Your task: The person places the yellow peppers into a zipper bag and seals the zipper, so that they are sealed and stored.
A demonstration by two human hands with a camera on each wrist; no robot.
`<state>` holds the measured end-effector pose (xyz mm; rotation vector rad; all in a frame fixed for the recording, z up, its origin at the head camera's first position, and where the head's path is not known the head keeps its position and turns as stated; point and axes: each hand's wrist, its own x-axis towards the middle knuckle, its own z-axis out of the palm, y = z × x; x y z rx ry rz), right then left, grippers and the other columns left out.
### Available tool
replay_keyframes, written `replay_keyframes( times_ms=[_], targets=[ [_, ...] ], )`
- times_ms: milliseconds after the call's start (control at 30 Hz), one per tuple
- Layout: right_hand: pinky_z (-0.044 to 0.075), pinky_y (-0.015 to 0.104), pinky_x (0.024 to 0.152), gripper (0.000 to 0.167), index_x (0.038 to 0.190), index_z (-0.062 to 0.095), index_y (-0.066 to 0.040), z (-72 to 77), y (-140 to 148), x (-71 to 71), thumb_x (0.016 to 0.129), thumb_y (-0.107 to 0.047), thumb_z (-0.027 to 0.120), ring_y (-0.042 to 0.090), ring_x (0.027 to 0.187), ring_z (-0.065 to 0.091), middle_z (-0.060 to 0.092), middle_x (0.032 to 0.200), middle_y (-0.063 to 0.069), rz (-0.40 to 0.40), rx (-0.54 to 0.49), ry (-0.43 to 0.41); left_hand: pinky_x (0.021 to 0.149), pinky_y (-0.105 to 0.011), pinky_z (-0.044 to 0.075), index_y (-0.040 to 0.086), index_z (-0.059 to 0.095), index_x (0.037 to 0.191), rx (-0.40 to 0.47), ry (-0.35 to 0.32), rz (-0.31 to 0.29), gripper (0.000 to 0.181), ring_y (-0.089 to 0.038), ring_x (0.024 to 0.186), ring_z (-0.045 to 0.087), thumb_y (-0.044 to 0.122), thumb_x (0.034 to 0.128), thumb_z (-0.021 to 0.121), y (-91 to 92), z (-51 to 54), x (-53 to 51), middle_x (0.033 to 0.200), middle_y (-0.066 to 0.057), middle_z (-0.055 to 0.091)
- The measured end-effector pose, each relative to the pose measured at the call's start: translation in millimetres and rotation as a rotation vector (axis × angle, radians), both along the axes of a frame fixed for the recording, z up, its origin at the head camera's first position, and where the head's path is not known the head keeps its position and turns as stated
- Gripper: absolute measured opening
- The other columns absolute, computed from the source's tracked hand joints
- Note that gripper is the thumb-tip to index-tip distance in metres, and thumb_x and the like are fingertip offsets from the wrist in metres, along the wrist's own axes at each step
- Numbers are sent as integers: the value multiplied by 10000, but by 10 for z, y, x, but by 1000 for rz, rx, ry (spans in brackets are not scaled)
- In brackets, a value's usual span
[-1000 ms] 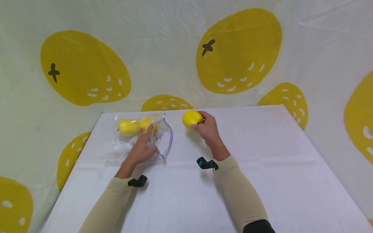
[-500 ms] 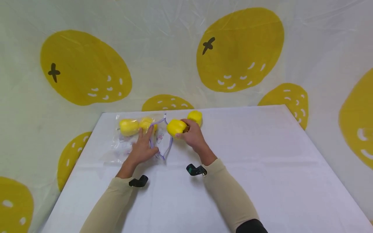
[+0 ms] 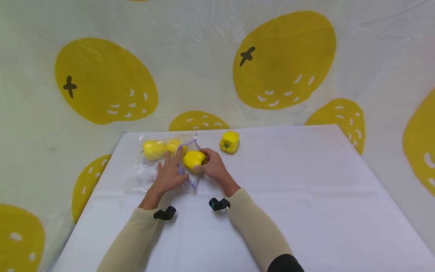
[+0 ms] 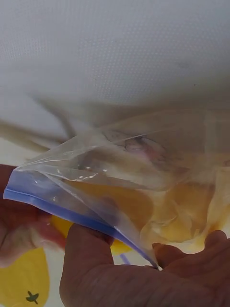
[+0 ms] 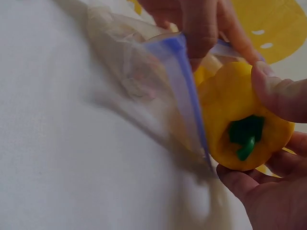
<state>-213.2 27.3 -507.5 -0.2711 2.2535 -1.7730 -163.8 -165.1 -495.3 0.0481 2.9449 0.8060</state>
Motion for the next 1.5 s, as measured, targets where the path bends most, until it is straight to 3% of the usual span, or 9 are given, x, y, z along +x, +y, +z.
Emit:
replay_keyframes(
  times_ms=[233, 467, 733, 933, 1133, 1500],
  targets=[
    [445, 547, 1188, 619, 1441, 614, -94, -45, -108, -8, 854, -138, 804, 362, 1323, 553, 577, 1437, 159, 31, 73, 27, 1251, -756, -29, 259, 75, 1695, -6, 1, 2, 1110, -413, 1640, -85, 315, 800, 729, 20, 37, 17, 1768, -51, 177],
    [430, 518, 1213, 613, 1452, 557, -108, -28, -188, -14, 888, -149, 793, 348, 1390, 546, 570, 1490, 131, 41, 106, 39, 1269, -728, -28, 244, 74, 1696, -3, 6, -1, 1112, -381, 1649, -64, 317, 808, 739, 24, 70, 31, 1772, -46, 164],
    [446, 465, 1208, 636, 1505, 553, -137, -3, -223, -20, 923, -235, 789, 311, 1357, 572, 594, 1495, 109, 142, 188, 112, 1281, -710, -10, 223, 85, 1693, 18, 34, -15, 1100, -388, 1650, -21, 319, 824, 753, -18, 108, 32, 1753, -84, 230],
    [444, 456, 1210, 602, 1458, 570, -75, -13, -216, -9, 913, -193, 796, 319, 1359, 575, 612, 1435, 145, 149, 195, 142, 1290, -690, -16, 233, 84, 1694, 33, 35, -12, 1097, -369, 1653, -27, 322, 825, 747, -17, 119, 51, 1754, -71, 229],
    [473, 460, 1171, 608, 1466, 587, -106, 9, -251, 25, 927, -304, 785, 298, 1307, 610, 665, 1421, 115, 193, 329, 221, 1293, -690, 5, 227, 74, 1695, 21, 35, -13, 1089, -362, 1653, -35, 339, 833, 731, -22, 144, 74, 1754, -71, 224],
    [491, 486, 1146, 595, 1446, 634, -180, 29, -295, 38, 910, -383, 792, 291, 1287, 662, 722, 1351, 110, 188, 345, 201, 1285, -709, 46, 200, 130, 1690, 19, 87, -24, 1065, -391, 1649, 0, 272, 818, 736, -20, 150, 103, 1725, -102, 302]
  ],
)
